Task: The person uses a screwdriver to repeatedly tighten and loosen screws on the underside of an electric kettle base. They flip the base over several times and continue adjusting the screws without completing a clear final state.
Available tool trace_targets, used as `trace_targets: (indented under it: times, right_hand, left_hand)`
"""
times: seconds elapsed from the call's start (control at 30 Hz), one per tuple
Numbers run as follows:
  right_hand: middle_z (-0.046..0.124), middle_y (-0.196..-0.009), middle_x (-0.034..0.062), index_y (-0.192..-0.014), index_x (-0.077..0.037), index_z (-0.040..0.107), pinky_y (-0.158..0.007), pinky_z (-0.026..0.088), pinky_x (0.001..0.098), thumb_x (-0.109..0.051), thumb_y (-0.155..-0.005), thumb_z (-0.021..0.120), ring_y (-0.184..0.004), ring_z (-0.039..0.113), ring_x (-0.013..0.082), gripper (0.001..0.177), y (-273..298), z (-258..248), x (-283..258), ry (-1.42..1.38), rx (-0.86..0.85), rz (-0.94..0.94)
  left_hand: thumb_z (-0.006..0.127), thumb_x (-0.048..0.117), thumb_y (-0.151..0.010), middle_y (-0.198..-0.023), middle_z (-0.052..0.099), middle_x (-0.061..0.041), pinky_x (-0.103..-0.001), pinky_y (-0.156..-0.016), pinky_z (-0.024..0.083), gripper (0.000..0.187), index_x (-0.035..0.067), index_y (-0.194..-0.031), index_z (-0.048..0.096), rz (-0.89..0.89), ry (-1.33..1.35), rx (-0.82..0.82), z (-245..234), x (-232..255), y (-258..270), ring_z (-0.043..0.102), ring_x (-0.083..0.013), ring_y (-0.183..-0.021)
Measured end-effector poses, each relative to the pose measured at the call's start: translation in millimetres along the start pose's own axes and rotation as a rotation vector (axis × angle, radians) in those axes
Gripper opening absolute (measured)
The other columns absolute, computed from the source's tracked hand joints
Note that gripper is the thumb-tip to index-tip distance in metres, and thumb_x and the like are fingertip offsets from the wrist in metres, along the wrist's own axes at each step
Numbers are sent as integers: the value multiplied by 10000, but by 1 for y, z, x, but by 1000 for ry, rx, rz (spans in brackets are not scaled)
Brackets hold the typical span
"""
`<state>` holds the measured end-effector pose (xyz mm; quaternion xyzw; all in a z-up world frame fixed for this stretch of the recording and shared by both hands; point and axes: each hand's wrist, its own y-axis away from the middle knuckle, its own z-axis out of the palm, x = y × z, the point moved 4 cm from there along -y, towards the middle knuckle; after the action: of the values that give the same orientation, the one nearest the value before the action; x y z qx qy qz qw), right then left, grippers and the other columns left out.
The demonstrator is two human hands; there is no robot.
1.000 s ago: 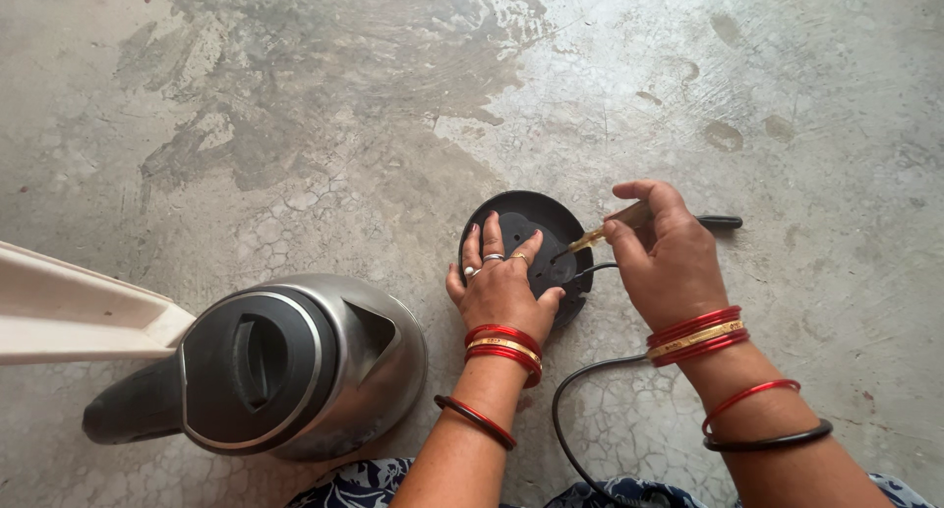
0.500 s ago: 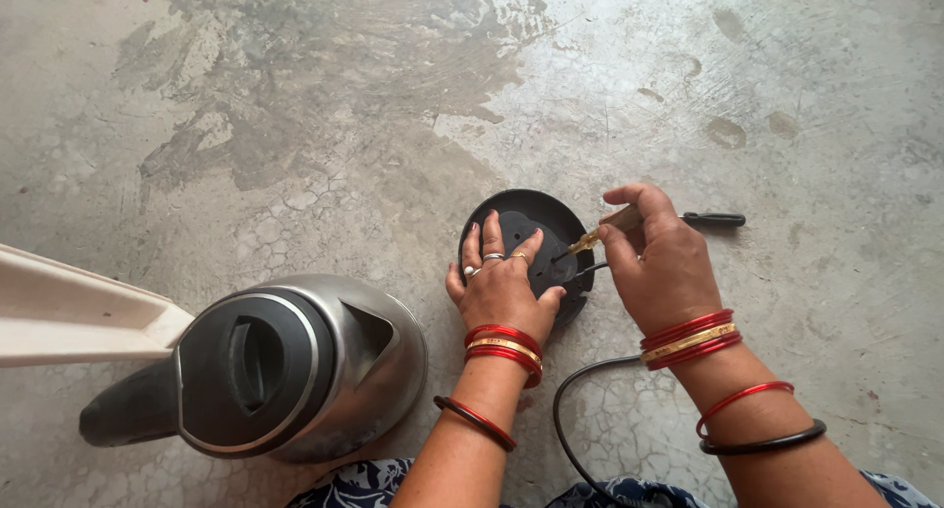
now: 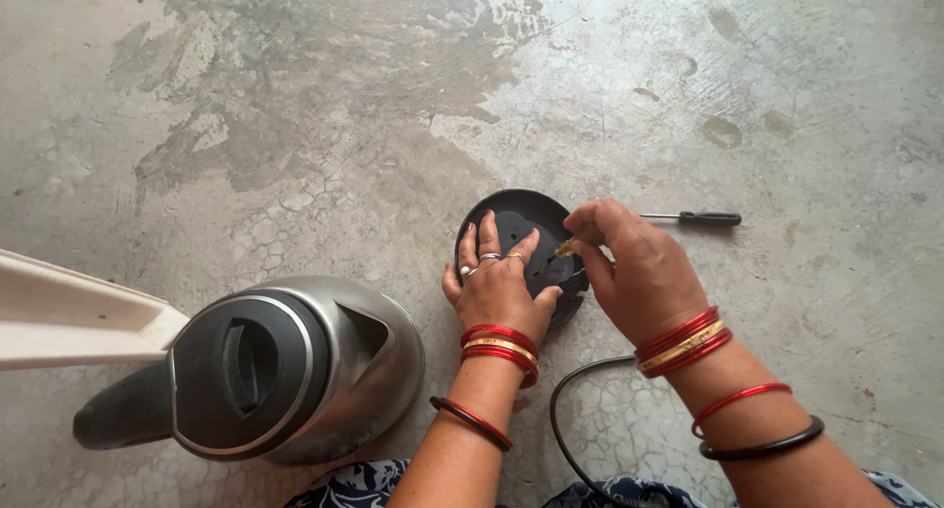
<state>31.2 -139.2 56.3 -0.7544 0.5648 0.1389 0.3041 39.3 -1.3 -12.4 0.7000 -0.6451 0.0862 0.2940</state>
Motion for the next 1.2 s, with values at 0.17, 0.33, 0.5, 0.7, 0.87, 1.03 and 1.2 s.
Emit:
trace_targets:
  times: [0.17,0.33,0.5,0.7,0.87,1.03,1.2]
  right_hand:
    - [775,-930,112,-1099,-29,631,-722,609,333,-51,-916,685,-858,771,237,192,2,-2,-1,-33,69,177]
    - [782,-888,98,-1027,-49,656,-683,604,341,-161,-879,772,-778,775,216,219,2,0,8,-8,2,411]
    - [770,-906,121,-1032,-33,634,-700,600,336,-122,-893,737,-815,766,233,194,1,-4,9,14,53,313]
    - [769,-892,127,-1044,-41,618,-684,587,366,-151,-911,721,-799,762,261,200,7,0,6,22,32,353]
    - [762,-899,146,-1028,-35,603,-709,579,399,-187,-944,703,-827,747,305,200,11,0,7,103,1,341]
    - [759,-930,159,-1030,-37,610,-743,576,408,-181,-945,684,-856,743,309,182,15,0,10,86,9,359]
    - [758,-941,166,-1035,-35,629,-759,573,413,-196,-944,691,-865,739,315,195,17,2,9,87,17,394]
  left_hand:
    - [877,401,-706,-1664,176,-10,-573,-1193,144,725,386,-1370,585,5,8,16,1,-1,0,133,-225,-1527]
    - [883,397,-694,-1661,183,-15,-573,-1190,147,732,383,-1365,592,11,15,24,2,-2,-1,140,-232,-1525]
    - [908,401,-665,-1653,241,-33,-554,-1201,165,755,359,-1358,613,37,18,55,2,-5,-3,177,-233,-1530]
    - [923,393,-639,-1645,244,-35,-555,-1186,165,795,351,-1362,596,40,13,53,4,-6,-3,186,-239,-1516]
    - [919,354,-623,-1655,264,-96,-572,-1164,193,833,320,-1392,601,140,123,161,7,-10,-3,216,-290,-1492]
    - [798,197,-773,-1607,369,-125,-586,-1143,304,654,265,-1394,604,115,265,465,-1,-25,-3,308,-363,-1493]
    - [819,225,-750,-1576,268,-245,-561,-1137,322,934,142,-1542,332,-242,532,346,1,-44,-2,319,-413,-1423]
